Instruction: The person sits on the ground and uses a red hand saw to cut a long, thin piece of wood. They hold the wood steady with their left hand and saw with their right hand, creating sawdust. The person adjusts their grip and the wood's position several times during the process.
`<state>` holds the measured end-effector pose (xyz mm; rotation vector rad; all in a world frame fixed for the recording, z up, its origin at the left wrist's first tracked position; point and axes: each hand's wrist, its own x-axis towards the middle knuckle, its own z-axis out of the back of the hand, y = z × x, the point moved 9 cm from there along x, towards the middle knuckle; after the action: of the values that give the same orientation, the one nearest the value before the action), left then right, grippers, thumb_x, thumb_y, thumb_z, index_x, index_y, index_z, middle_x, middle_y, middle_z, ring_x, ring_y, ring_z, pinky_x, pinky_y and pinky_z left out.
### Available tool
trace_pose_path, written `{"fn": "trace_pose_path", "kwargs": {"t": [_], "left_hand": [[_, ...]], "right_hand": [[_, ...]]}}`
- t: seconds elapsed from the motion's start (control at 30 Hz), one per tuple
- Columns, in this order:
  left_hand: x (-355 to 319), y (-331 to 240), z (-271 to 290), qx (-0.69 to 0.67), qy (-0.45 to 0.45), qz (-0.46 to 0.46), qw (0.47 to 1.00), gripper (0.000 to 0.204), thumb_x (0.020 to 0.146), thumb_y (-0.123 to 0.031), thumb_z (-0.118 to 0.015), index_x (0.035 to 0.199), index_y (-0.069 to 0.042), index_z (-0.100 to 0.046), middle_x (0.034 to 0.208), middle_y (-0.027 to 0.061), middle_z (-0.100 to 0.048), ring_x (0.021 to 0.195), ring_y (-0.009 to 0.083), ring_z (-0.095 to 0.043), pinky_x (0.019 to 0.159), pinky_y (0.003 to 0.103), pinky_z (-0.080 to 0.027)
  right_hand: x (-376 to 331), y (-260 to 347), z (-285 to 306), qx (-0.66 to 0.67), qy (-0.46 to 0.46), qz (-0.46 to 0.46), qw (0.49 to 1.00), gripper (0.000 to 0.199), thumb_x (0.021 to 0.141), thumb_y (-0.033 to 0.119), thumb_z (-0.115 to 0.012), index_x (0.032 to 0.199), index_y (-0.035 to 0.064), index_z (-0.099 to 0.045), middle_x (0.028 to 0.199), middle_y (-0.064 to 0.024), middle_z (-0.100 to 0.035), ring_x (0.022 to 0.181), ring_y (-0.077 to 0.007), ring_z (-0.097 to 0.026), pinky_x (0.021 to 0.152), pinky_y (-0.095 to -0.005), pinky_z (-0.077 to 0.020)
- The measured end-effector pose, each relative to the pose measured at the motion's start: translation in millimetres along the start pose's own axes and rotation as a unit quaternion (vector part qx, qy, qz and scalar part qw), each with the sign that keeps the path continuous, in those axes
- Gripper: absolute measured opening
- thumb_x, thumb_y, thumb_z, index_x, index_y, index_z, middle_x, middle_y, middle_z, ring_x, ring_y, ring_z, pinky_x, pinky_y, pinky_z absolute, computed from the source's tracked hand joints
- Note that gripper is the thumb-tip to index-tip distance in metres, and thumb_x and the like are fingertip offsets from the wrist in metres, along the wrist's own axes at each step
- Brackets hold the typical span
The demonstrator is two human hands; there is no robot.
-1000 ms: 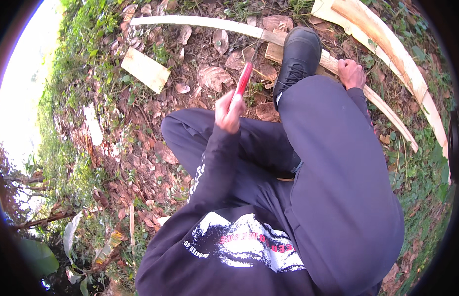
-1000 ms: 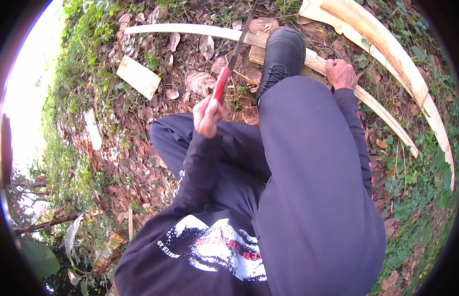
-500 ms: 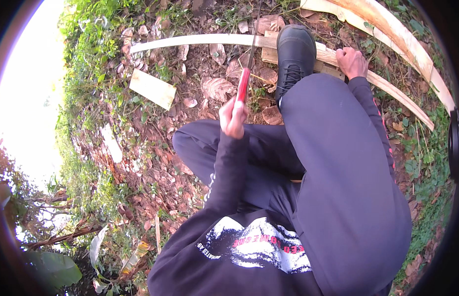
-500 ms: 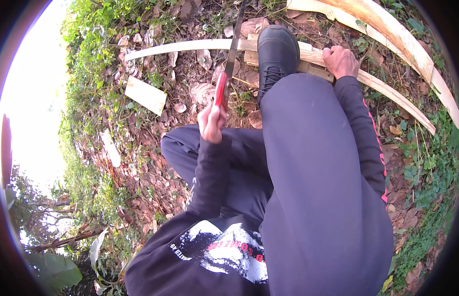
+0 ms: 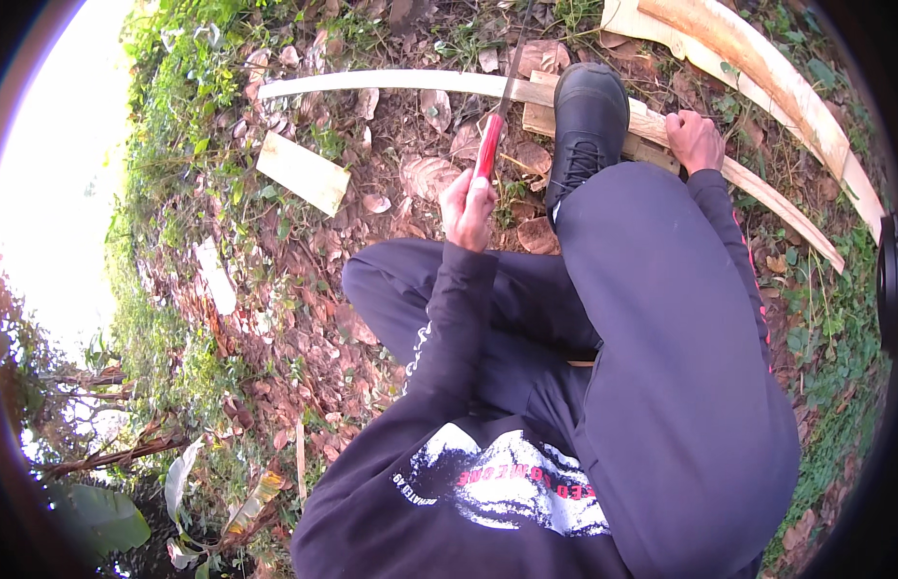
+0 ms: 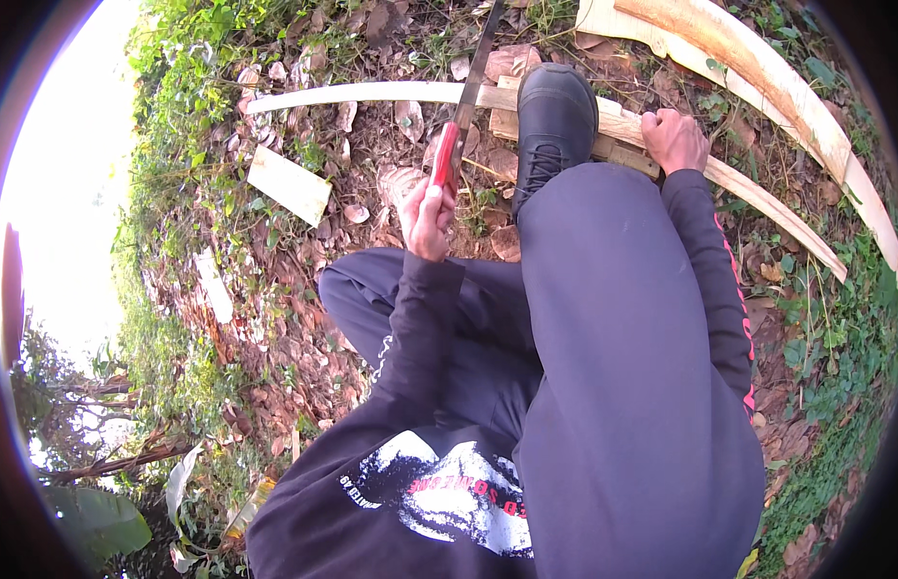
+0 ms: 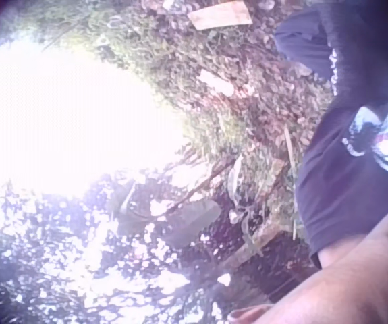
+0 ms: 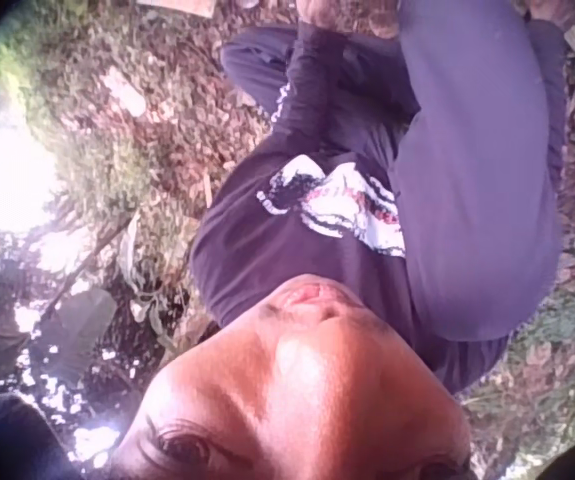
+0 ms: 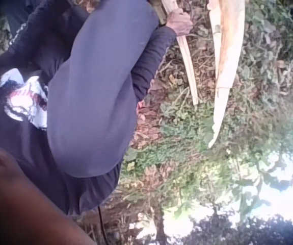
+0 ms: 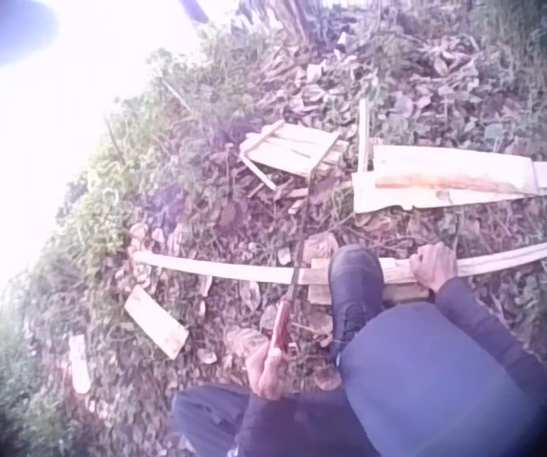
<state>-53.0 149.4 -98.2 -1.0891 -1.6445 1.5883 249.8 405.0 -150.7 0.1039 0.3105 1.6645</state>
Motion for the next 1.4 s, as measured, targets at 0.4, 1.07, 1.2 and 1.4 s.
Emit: {"fn": "trace_pose_path", "kwargs": {"t": [0.4, 1.07, 1.2, 1.4], "left_hand": [[-40.5, 4.3, 32.9, -0.119, -0.045, -0.023, 0.992, 0.018, 0.086, -0.012, -0.054, 0.078, 0.003, -0.054, 0.065, 0.0013, -0.048, 0.047, 0.0024, -0.033, 0.043, 0.018, -0.022], [-74.5, 7.7, 19.1, -0.039, -0.068, 0.055, 0.995, 0.026, 0.092, -0.018, -0.049, 0.074, 0.0, -0.052, 0.061, -0.0013, -0.047, 0.048, 0.0018, -0.032, 0.045, 0.019, -0.024], [-9.5, -5.6, -12.4, 0.007, -0.037, 0.031, 0.999, 0.03, 0.096, -0.02, -0.048, 0.071, -0.004, -0.051, 0.058, -0.0046, -0.042, 0.049, 0.0024, -0.032, 0.045, 0.02, -0.023], [-20.1, -5.0, -2.2, 0.046, -0.006, 0.023, 0.999, 0.028, 0.095, -0.018, -0.047, 0.074, -0.001, -0.054, 0.06, -0.0024, -0.047, 0.05, 0.0023, -0.035, 0.045, 0.021, -0.025]], "right_hand": [[1.4, -0.9, -2.4, 0.007, -0.01, 0.013, 1.0, 0.037, 0.08, 0.037, -0.045, 0.077, 0.0073, -0.067, 0.084, -0.0247, -0.065, 0.083, -0.0429, -0.063, 0.078, -0.0498, -0.0489], [0.8, 3.4, -0.9, -0.003, 0.0, 0.011, 1.0, 0.038, 0.08, 0.037, -0.045, 0.08, 0.0068, -0.068, 0.086, -0.0251, -0.065, 0.085, -0.0426, -0.064, 0.079, -0.0503, -0.0491], [1.4, -0.8, 3.0, -0.009, -0.022, 0.019, 1.0, 0.039, 0.079, 0.036, -0.045, 0.081, 0.0055, -0.068, 0.085, -0.027, -0.064, 0.085, -0.0438, -0.063, 0.079, -0.0502, -0.0496], [2.1, -3.1, -1.0, 0.003, 0.001, 0.0, 1.0, 0.039, 0.081, 0.038, -0.045, 0.084, 0.0082, -0.07, 0.089, -0.0251, -0.066, 0.087, -0.0426, -0.064, 0.081, -0.0491, -0.0494]]}}
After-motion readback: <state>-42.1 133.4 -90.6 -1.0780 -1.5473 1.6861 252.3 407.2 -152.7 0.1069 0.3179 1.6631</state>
